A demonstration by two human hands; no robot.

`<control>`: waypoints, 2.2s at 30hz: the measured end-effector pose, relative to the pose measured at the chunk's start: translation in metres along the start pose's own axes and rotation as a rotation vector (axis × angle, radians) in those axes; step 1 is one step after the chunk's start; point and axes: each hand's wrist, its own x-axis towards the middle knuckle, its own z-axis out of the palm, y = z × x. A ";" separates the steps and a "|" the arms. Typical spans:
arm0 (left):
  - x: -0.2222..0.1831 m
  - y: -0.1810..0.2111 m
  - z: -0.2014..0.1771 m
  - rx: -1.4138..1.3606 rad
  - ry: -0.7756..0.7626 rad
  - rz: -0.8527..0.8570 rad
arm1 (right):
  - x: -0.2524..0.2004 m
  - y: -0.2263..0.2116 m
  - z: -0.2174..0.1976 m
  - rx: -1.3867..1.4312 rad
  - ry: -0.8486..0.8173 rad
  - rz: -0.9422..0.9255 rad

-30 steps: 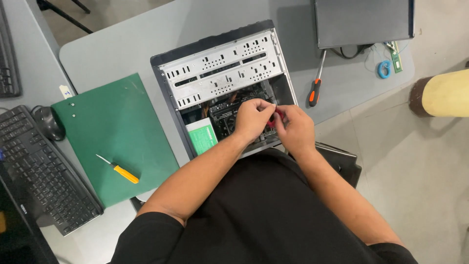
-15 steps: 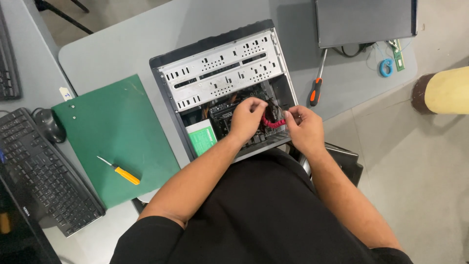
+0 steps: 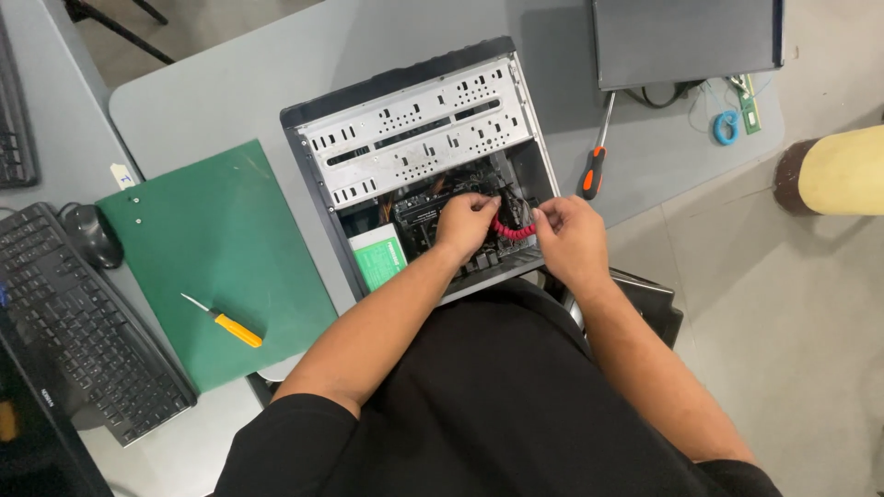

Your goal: Installing a hard drive and reassembling a desktop computer case by connecting cables and attaching the side panel.

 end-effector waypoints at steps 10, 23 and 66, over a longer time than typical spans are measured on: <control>-0.004 0.002 0.008 -0.346 -0.002 -0.054 | 0.011 -0.012 0.008 -0.211 -0.127 0.000; 0.027 -0.034 0.028 -0.335 0.004 0.058 | 0.029 -0.010 0.029 -0.202 -0.063 -0.308; -0.110 0.013 -0.066 -0.816 -0.073 0.146 | -0.029 -0.026 -0.005 0.298 -0.016 -0.160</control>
